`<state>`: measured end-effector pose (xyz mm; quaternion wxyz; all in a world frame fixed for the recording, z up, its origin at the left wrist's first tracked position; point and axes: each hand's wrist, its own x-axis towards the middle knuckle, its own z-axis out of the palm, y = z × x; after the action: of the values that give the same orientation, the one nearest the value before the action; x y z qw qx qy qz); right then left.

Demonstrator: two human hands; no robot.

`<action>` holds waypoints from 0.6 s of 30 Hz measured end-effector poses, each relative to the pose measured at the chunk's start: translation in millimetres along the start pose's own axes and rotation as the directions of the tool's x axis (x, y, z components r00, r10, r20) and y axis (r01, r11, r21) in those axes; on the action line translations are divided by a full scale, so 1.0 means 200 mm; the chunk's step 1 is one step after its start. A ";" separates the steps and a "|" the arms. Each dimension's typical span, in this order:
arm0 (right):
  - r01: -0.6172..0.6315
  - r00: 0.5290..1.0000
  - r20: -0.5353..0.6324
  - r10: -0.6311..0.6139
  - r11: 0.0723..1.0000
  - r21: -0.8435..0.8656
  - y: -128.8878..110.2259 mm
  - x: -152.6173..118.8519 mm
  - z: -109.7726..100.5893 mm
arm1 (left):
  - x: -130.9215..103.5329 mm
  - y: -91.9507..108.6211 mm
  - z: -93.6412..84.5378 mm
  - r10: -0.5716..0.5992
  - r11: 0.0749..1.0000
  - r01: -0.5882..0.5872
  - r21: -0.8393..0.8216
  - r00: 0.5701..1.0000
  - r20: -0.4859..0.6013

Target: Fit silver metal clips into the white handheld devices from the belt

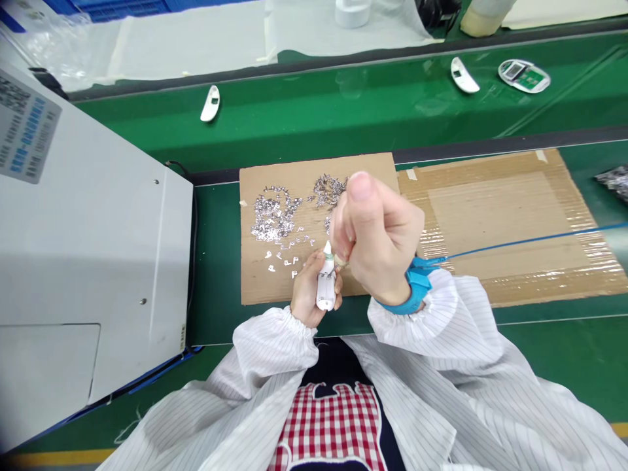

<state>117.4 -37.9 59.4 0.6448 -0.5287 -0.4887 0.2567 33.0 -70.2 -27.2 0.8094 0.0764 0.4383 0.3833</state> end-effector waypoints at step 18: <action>0.357 0.722 0.560 0.406 0.475 -0.804 0.53 0.03 -0.28 | 0.73 1.14 0.14 0.541 0.727 -0.345 0.594 0.820 -0.186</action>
<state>189.1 -24.5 -36.0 0.0421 -0.6514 -0.7413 0.1559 -24.3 195.3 0.2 0.5473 0.3340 0.6306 0.4374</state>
